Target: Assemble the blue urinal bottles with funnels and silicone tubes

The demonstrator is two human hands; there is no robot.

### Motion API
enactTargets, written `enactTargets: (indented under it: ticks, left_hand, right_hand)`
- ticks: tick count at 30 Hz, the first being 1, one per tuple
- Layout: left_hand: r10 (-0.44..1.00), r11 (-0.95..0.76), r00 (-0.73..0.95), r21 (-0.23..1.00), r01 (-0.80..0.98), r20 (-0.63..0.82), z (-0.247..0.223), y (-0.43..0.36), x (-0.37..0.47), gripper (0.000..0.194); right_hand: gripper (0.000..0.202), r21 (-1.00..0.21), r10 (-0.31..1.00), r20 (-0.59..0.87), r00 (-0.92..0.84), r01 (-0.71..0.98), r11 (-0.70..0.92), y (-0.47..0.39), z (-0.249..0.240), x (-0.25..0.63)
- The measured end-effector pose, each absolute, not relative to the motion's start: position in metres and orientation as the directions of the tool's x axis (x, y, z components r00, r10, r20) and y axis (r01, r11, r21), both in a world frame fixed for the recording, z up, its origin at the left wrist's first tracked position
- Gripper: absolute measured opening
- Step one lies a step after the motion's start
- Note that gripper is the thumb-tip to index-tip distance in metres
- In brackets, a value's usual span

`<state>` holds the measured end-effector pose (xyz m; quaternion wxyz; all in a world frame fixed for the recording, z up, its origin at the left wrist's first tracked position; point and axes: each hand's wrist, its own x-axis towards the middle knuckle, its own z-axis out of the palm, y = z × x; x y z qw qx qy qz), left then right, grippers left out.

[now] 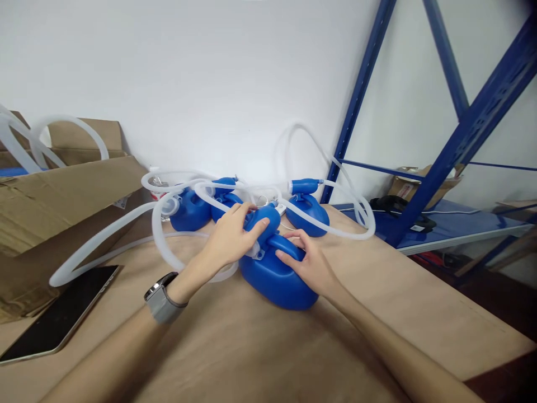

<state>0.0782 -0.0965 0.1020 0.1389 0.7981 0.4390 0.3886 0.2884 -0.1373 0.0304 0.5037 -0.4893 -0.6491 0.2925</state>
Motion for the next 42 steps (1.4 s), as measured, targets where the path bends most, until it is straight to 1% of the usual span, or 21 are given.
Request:
enactTargets:
  ticks: [3, 6, 7, 9, 12, 15, 17, 19, 21, 24, 26, 27, 29, 30, 33, 35, 38, 42]
  left_hand:
    - [0.782, -0.622, 0.369, 0.600, 0.502, 0.503, 0.110, -0.101, 0.073, 0.048]
    - [0.768, -0.638, 0.358, 0.595, 0.488, 0.530, 0.120, -0.105, 0.067, 0.050]
    - [0.767, -0.638, 0.352, 0.586, 0.499, 0.536, 0.122, -0.105, 0.065, 0.050]
    - [0.769, -0.635, 0.353, 0.569, 0.523, 0.533, 0.123, -0.103, 0.061, 0.048]
    - [0.775, -0.629, 0.380, 0.556, 0.544, 0.506, 0.121, -0.096, 0.056, 0.043]
    - [0.783, -0.620, 0.394, 0.560, 0.550, 0.481, 0.117, -0.091, 0.054, 0.039]
    - [0.781, -0.625, 0.428, 0.563, 0.541, 0.455, 0.115, -0.091, 0.053, 0.039]
    - [0.769, -0.639, 0.473, 0.563, 0.525, 0.431, 0.115, -0.092, 0.054, 0.039]
    - [0.755, -0.651, 0.511, 0.556, 0.516, 0.410, 0.116, -0.093, 0.054, 0.039]
    - [0.740, -0.665, 0.559, 0.534, 0.523, 0.374, 0.116, -0.095, 0.053, 0.039]
    - [0.724, -0.674, 0.608, 0.522, 0.523, 0.325, 0.116, -0.095, 0.052, 0.043]
    - [0.712, -0.680, 0.636, 0.516, 0.521, 0.297, 0.115, -0.095, 0.051, 0.046]
    - [0.687, -0.694, 0.688, 0.495, 0.523, 0.235, 0.114, -0.095, 0.050, 0.050]
    - [0.677, -0.699, 0.706, 0.482, 0.528, 0.207, 0.114, -0.095, 0.050, 0.052]
    - [0.670, -0.700, 0.729, 0.449, 0.556, 0.141, 0.115, -0.095, 0.051, 0.055]
    - [0.670, -0.696, 0.732, 0.446, 0.563, 0.122, 0.115, -0.095, 0.051, 0.057]
    - [0.657, -0.697, 0.746, 0.466, 0.544, 0.112, 0.116, -0.096, 0.051, 0.057]
    - [0.621, -0.704, 0.782, 0.474, 0.529, 0.049, 0.116, -0.097, 0.050, 0.059]
  right_hand:
    - [0.044, -0.834, 0.900, 0.421, 0.115, 0.438, 0.334, -0.138, 0.043, 0.305]
    - [0.047, -0.764, 0.812, 0.531, 0.243, 0.553, 0.334, -0.146, 0.057, 0.323]
    - [0.047, -0.722, 0.761, 0.588, 0.274, 0.601, 0.342, -0.150, 0.062, 0.329]
    - [0.044, -0.608, 0.616, 0.722, 0.315, 0.713, 0.349, -0.158, 0.068, 0.340]
    - [0.043, -0.457, 0.399, 0.860, 0.318, 0.828, 0.325, -0.165, 0.076, 0.360]
    - [0.050, -0.370, 0.205, 0.925, 0.321, 0.885, 0.284, -0.160, 0.082, 0.388]
    - [0.058, -0.352, 0.107, 0.936, 0.336, 0.909, 0.225, -0.151, 0.086, 0.410]
    - [0.063, -0.399, 0.103, 0.917, 0.386, 0.898, 0.183, -0.142, 0.088, 0.432]
    - [0.061, -0.482, 0.144, 0.874, 0.464, 0.865, 0.141, -0.133, 0.088, 0.450]
    - [0.058, -0.586, 0.270, 0.785, 0.557, 0.809, 0.034, -0.122, 0.080, 0.471]
    - [0.053, -0.631, 0.376, 0.694, 0.615, 0.770, -0.096, -0.116, 0.070, 0.482]
    - [0.047, -0.649, 0.418, 0.635, 0.650, 0.742, -0.167, -0.113, 0.065, 0.487]
    - [0.030, -0.675, 0.464, 0.527, 0.712, 0.682, -0.281, -0.107, 0.055, 0.496]
    - [0.027, -0.672, 0.489, 0.499, 0.716, 0.676, -0.303, -0.104, 0.051, 0.501]
    - [0.029, -0.643, 0.543, 0.487, 0.684, 0.702, -0.307, -0.097, 0.044, 0.514]
    - [0.030, -0.652, 0.529, 0.465, 0.710, 0.679, -0.337, -0.091, 0.044, 0.520]
    - [0.033, -0.682, 0.471, 0.431, 0.770, 0.619, -0.389, -0.077, 0.044, 0.523]
    - [0.034, -0.703, 0.401, 0.439, 0.804, 0.585, -0.404, -0.045, 0.041, 0.515]
